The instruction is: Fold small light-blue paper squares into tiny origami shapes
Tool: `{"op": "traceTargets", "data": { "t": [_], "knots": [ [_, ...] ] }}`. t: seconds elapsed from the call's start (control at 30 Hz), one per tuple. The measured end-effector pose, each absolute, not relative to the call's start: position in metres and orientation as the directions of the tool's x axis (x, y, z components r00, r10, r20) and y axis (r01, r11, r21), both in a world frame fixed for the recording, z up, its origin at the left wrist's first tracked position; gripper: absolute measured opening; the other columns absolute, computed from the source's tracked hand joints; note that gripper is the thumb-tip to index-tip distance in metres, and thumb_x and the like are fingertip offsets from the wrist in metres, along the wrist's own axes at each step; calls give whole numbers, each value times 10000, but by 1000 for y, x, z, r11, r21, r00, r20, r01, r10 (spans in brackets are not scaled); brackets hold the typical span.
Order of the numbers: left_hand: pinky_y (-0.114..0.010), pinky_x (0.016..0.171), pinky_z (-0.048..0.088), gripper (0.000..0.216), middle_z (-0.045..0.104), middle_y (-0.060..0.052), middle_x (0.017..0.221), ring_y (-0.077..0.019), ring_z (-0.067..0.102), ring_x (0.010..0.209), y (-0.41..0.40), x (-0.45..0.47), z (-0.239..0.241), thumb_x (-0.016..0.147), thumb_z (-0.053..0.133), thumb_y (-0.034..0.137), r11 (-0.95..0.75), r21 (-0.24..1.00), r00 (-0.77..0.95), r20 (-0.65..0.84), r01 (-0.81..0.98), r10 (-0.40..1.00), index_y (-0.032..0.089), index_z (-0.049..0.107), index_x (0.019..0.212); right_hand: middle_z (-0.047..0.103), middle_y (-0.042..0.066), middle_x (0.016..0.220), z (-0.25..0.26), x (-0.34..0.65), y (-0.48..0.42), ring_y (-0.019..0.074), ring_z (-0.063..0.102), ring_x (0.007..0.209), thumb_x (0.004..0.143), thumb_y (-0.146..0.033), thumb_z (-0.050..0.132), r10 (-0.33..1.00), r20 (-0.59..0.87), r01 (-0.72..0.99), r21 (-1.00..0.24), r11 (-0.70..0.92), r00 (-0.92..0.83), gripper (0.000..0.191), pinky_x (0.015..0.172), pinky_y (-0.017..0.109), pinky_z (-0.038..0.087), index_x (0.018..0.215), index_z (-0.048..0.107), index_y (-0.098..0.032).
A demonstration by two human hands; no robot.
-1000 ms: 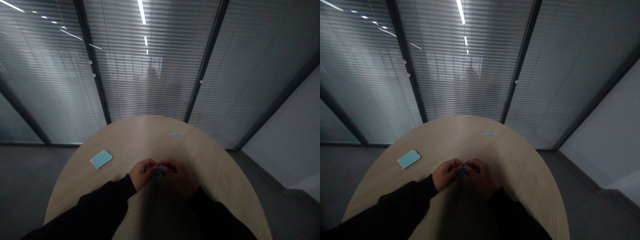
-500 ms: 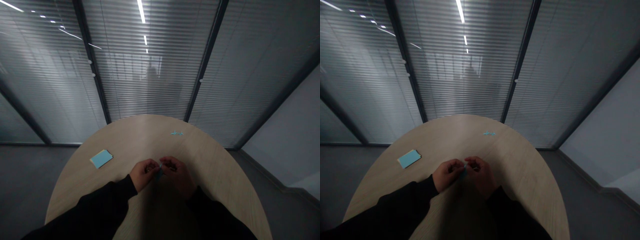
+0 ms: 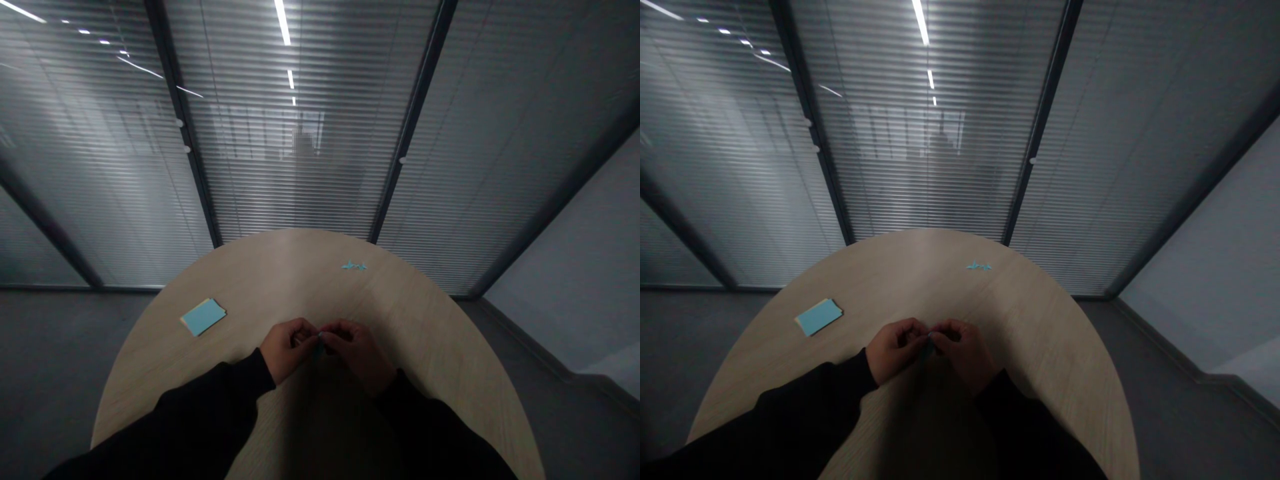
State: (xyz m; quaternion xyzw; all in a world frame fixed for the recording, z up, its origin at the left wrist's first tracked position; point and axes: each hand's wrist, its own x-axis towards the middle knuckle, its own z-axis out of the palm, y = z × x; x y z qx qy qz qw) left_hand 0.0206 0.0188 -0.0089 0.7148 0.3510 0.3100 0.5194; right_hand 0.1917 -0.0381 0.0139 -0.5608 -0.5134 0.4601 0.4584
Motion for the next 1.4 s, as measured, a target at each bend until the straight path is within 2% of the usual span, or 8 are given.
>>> {"op": "traceTargets", "data": {
  "t": [0.27,0.4,0.57,0.73,1.0,1.23,1.4],
  "knots": [
    [-215,484,312,431,542,14,575,-101,436,503,17,23,-2,748,641,541,-159,963,533,19,218,846,121,623,845,715,66,836,11,191,-38,186,648,769,743,-380,705,1000,-1,167,-986,-4,17,303,731,311,495,912,699,-129],
    [-211,480,301,453,532,19,569,-95,421,498,17,22,-3,738,652,558,-158,967,540,26,199,841,118,625,842,691,42,760,10,192,-38,165,629,707,729,-435,731,1000,-10,151,-988,-12,17,340,682,286,483,866,693,-126],
    [-208,475,298,458,516,33,566,-83,401,483,17,22,-4,735,662,575,-150,973,573,25,173,819,127,617,820,652,11,683,15,191,-39,145,595,655,728,-443,735,999,22,203,-979,15,32,312,636,257,458,774,688,-138],
    [-205,478,290,422,481,44,556,-81,381,491,19,23,-8,759,647,554,-174,971,559,54,165,827,136,607,808,654,20,688,15,192,-38,152,598,654,784,-434,669,999,21,219,-976,13,32,296,624,259,459,796,699,-140],
    [-220,515,321,424,571,1,648,-94,441,539,26,21,-15,798,616,538,-130,985,636,29,114,771,124,626,886,603,-1,634,13,194,-38,143,562,615,828,-415,607,986,139,332,-938,101,93,273,594,247,439,749,659,-159],
    [-226,529,335,453,541,19,609,-92,447,535,25,22,-12,749,648,582,-87,992,625,14,87,781,135,582,787,664,23,748,8,192,-36,163,620,704,830,-410,622,981,186,304,-939,160,59,250,647,261,480,851,660,-164],
    [-227,546,356,460,583,-5,647,-107,486,573,23,22,-13,789,598,597,-131,988,641,47,84,766,138,611,814,677,24,742,12,190,-38,173,634,709,810,-393,636,979,180,299,-944,143,99,218,659,274,489,824,652,-176]
  ]
}}
